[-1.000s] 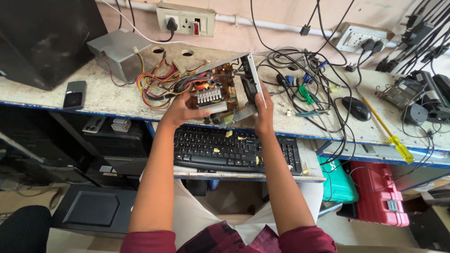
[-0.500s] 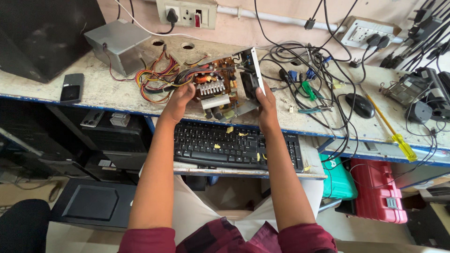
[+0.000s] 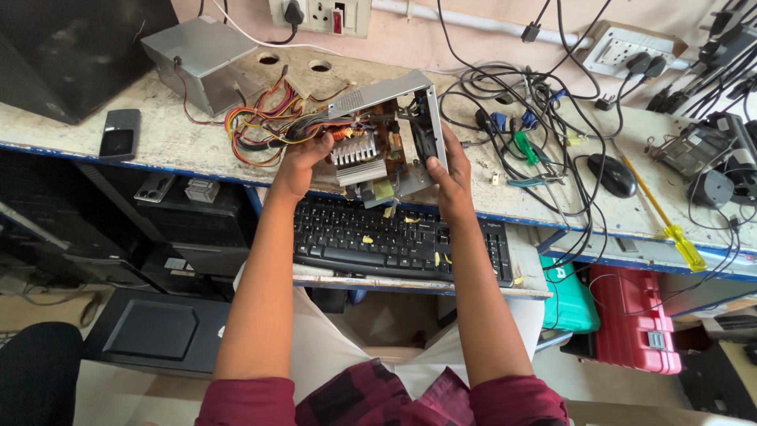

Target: The person handles a disassembled power supply unit, rotating it to view different sides and touching internal components. They then use a screwdriver to point at and probe specific areas on the circuit board.

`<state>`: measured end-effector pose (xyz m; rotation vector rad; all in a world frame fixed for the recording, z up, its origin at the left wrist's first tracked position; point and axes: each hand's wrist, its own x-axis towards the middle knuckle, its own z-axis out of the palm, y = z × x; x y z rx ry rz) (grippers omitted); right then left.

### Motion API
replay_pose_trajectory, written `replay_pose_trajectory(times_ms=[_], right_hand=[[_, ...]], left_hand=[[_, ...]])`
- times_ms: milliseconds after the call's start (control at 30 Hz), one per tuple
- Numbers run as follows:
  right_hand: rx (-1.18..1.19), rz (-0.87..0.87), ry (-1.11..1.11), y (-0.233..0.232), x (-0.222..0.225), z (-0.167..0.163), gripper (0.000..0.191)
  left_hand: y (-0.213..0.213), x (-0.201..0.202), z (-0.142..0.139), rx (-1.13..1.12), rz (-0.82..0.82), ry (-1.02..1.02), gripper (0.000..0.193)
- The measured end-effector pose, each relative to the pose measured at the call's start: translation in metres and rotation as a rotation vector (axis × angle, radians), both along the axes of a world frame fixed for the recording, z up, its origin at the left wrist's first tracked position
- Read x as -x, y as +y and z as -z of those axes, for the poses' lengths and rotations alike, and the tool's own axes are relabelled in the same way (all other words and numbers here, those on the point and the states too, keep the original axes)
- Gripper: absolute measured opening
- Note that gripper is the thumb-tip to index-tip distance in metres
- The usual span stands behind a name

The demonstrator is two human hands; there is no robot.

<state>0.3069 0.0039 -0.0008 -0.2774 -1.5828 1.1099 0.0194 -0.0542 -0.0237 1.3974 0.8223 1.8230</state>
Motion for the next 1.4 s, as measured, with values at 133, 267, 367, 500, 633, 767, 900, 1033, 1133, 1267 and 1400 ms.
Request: replay_pose_trajectory(times_ms=[133, 267, 367, 500, 633, 767, 900, 1033, 1133, 1267, 1400], right_hand=[[-0.011, 0.013, -0.003, 0.0, -0.001, 0.001, 0.075], [0.001, 0.006, 0.0, 0.001, -0.001, 0.002, 0.075], [0.022, -0.011, 0.009, 0.0, -0.002, 0.001, 0.079], [0.035, -0.044, 0.025, -0.001, -0.004, 0.0, 0.088], [0.042, -0.073, 0.03, -0.001, -0.004, -0.001, 0.089], [0.068, -0.057, 0.024, -0.004, -0.001, -0.003, 0.089], [0.073, -0.05, 0.026, -0.005, 0.002, -0.004, 0.086], [0.091, -0.067, 0.038, -0.004, 0.003, -0.004, 0.083], [0.093, -0.068, 0.046, -0.002, 0.003, -0.004, 0.082], [0.121, -0.077, 0.053, -0.001, 0.004, -0.004, 0.083], [0.107, -0.066, 0.048, -0.003, 0.003, -0.006, 0.083]], left_hand=[[-0.003, -0.001, -0.002, 0.009, -0.003, 0.03, 0.041], [-0.005, -0.004, -0.007, 0.024, -0.025, 0.041, 0.043], [-0.008, -0.006, -0.009, 0.001, -0.029, 0.069, 0.044], [-0.011, -0.006, -0.008, -0.03, 0.029, 0.038, 0.043], [-0.011, -0.002, -0.006, 0.047, -0.018, 0.136, 0.046], [-0.01, 0.001, -0.002, 0.123, 0.008, 0.005, 0.05], [-0.008, 0.003, 0.002, 0.062, -0.011, -0.002, 0.05], [-0.007, 0.003, 0.001, 0.075, -0.095, 0.077, 0.048], [-0.008, 0.001, -0.004, 0.072, -0.069, 0.045, 0.048], [-0.012, -0.001, -0.01, 0.04, -0.003, 0.018, 0.048], [-0.01, 0.001, -0.008, 0.016, 0.04, 0.015, 0.046]])
